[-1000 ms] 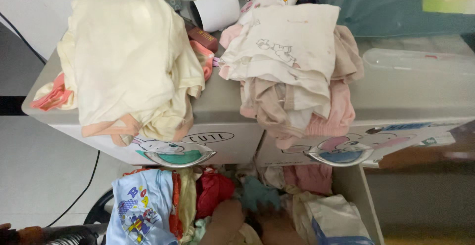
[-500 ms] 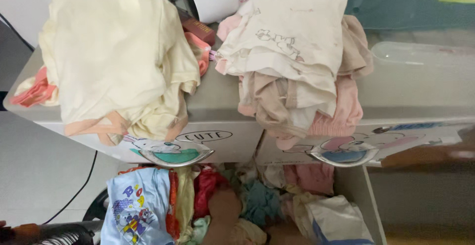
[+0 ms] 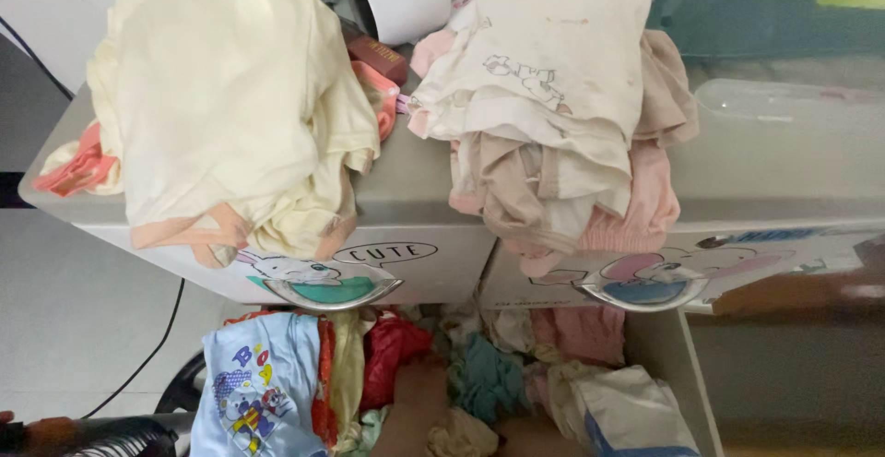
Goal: The person takes various baby clothes from an open drawer, unfolds them, and folds them neatly by hand. The folded items are placed on top of the cabinet. The person handles multiple garments including onesies and shirts, folding each one individually.
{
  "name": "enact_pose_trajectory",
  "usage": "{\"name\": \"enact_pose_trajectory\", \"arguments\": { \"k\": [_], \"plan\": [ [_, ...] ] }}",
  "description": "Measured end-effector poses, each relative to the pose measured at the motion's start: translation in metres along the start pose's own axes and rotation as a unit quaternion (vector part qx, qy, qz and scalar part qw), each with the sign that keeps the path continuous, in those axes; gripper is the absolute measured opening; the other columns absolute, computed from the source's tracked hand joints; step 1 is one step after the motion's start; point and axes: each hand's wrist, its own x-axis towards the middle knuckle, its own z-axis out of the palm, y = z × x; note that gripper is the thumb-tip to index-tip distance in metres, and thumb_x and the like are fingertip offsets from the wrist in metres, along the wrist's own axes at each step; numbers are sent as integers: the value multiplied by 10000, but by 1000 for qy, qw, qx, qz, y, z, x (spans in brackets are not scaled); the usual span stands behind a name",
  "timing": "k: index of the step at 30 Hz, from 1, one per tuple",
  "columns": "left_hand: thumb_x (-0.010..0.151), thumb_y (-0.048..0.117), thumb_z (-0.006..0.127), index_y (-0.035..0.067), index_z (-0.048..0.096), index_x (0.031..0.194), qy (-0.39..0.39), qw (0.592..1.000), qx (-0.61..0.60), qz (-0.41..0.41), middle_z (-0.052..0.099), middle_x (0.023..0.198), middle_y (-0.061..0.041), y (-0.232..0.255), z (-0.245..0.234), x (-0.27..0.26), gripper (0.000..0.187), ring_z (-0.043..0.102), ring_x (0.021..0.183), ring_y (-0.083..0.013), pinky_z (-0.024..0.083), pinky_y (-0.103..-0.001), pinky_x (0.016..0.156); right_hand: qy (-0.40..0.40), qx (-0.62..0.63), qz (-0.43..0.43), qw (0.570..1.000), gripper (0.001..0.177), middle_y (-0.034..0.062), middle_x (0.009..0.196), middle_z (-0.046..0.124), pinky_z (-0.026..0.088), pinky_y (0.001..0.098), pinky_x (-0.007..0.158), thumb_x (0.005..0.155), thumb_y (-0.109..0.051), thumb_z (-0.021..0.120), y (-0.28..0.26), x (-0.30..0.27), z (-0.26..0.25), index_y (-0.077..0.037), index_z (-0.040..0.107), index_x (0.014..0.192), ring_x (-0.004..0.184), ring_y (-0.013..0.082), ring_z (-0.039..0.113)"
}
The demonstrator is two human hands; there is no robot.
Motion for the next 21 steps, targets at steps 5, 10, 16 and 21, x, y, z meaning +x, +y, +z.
{"name": "enact_pose_trajectory", "arguments": {
  "k": [5, 10, 16, 21],
  "plan": [
    [911, 233, 607, 55, 715, 1138, 60, 967, -201, -147, 711, 1109, -174, -11, -14, -5, 308, 677, 1037, -359, 542, -472, 892, 10, 34, 3, 999, 461, 147, 1337, 658, 432, 480, 1104, 981, -382, 566, 5, -9, 5, -129, 645, 1359, 1213, 311, 620],
    [975, 251, 515, 112, 723, 1188, 72, 935, -325, -120, 723, 1142, -148, -10, -54, -31, 329, 666, 1053, -323, 516, -418, 909, 75, 161, 27, 984, 443, 135, 1305, 708, 526, 428, 1060, 960, -354, 570, -10, -24, -4, -140, 669, 1335, 1156, 288, 682],
    [960, 239, 552, 76, 699, 1205, 136, 848, -494, -134, 767, 1072, -179, -14, -90, -63, 329, 722, 992, -333, 541, -396, 871, 287, 65, -101, 950, 466, 113, 1335, 640, 564, 434, 884, 894, -163, 611, -54, -25, -24, -180, 631, 1360, 1066, 318, 674],
    [937, 241, 598, 81, 721, 1194, 129, 900, -410, -73, 758, 1141, -137, -13, -97, -82, 327, 708, 1084, -290, 525, -371, 944, 183, -118, -52, 975, 517, 158, 1204, 668, 561, 461, 845, 913, -101, 650, -89, 9, -33, -132, 545, 1418, 1041, 331, 643]
  ]
}}
